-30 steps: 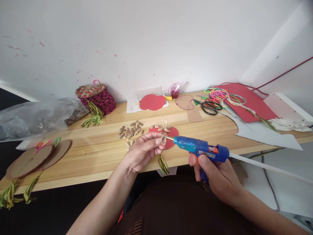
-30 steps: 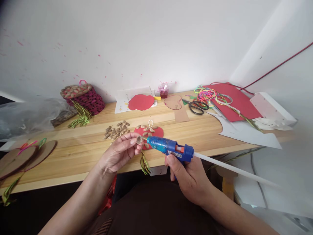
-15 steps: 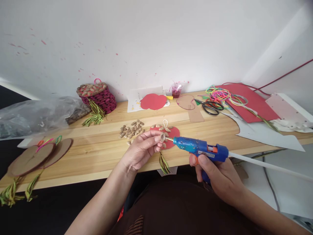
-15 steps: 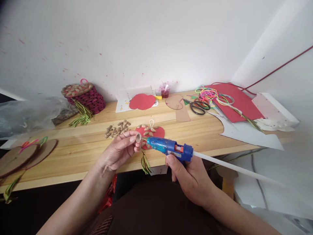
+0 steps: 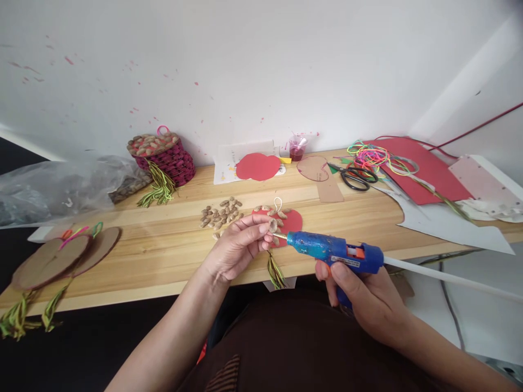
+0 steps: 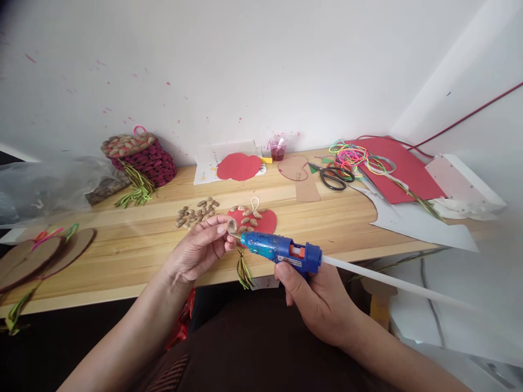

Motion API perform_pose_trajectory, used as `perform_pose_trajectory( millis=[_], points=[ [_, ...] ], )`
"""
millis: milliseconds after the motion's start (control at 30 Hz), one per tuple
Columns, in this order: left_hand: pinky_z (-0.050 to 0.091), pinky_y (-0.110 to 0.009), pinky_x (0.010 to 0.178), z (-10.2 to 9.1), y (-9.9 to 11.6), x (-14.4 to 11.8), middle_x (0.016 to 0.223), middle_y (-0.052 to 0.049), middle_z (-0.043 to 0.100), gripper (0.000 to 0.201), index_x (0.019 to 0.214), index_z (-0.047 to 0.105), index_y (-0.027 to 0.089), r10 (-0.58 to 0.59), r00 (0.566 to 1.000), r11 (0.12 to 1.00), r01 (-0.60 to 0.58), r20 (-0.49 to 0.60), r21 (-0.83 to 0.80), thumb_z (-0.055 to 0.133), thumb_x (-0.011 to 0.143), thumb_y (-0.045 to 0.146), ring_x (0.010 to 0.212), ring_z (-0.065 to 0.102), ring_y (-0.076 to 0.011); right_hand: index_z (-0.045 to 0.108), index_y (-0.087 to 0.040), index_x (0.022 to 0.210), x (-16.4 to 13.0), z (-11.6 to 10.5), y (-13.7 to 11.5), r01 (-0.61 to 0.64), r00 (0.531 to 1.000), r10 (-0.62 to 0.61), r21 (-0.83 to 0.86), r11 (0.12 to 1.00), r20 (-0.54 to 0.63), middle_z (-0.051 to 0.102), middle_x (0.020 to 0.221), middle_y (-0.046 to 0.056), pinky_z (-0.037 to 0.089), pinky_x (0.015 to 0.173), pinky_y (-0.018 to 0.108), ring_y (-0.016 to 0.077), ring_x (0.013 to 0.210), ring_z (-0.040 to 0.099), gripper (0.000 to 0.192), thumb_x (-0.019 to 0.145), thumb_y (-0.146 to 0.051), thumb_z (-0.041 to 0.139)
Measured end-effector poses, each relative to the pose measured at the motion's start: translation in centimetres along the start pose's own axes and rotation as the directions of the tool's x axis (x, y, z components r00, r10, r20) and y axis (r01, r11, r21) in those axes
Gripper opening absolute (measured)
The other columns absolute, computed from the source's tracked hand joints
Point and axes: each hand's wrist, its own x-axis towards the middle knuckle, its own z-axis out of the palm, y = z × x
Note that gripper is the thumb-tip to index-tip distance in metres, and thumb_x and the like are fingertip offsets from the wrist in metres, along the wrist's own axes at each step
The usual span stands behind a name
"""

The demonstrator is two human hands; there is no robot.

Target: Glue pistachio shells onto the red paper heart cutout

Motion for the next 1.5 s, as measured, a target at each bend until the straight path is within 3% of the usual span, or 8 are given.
perform_pose_trajectory(
  millis=[667,900,1033,1333,1500],
  points=[
    [0.054,-0.015,0.058,-0.44,-0.4,0.41,0.072,-0.002,0.07,0.025,0.087,0.078,0.014,-0.013,1.0,1.0,0.014,0.005,-0.001,0.092,0.067,0.022,0.062,0.064,-0.0078,0.062,-0.02,0.085,0.18,0.14,0.73,-0.03,0.999,0.029,0.044,0.999,0.023,0.058,0.062,0.0,0.044,0.055,0.031,0.0148,0.053,0.057,0.038,0.101,-0.05,0.046],
    [0.052,-0.016,0.056,-0.33,-0.4,0.36,0.073,-0.003,0.069,0.022,0.087,0.078,0.013,-0.001,1.0,1.0,0.001,0.008,-0.02,0.09,0.069,0.019,0.063,0.063,-0.0083,0.06,-0.021,0.081,0.08,0.04,0.94,-0.045,0.999,0.045,0.025,0.999,0.002,0.062,0.066,0.002,0.046,0.063,0.034,0.0167,0.059,0.059,0.039,0.102,-0.05,0.045],
    [0.051,-0.016,0.056,-0.25,-0.43,0.39,0.075,-0.003,0.069,0.024,0.086,0.077,0.012,-0.006,1.0,1.0,0.006,0.0,-0.023,0.09,0.068,0.019,0.063,0.062,-0.0079,0.06,-0.021,0.082,-0.04,-0.06,0.83,-0.053,0.999,0.053,0.009,0.999,-0.003,0.062,0.064,0.002,0.045,0.061,0.034,0.0166,0.056,0.058,0.04,0.101,-0.052,0.044],
    [0.05,-0.016,0.055,-0.17,-0.49,0.5,0.073,-0.003,0.068,0.024,0.085,0.077,0.013,-0.015,1.0,1.0,0.015,-0.013,-0.018,0.091,0.067,0.021,0.063,0.061,-0.0083,0.061,-0.021,0.078,0.24,-0.25,0.96,-0.023,1.0,0.022,-0.059,0.998,-0.012,0.062,0.063,0.002,0.045,0.061,0.035,0.0171,0.057,0.058,0.04,0.102,-0.049,0.044],
    [0.051,-0.017,0.056,-0.09,-0.44,0.53,0.071,-0.003,0.067,0.026,0.087,0.077,0.011,-0.02,0.999,1.0,0.02,-0.024,-0.006,0.091,0.068,0.021,0.064,0.062,-0.0092,0.056,-0.023,0.069,0.27,-0.35,0.6,0.076,0.995,-0.083,-0.133,0.988,-0.047,0.065,0.069,0.005,0.046,0.062,0.035,0.0203,0.067,0.062,0.038,0.101,-0.042,0.047]
  ],
)
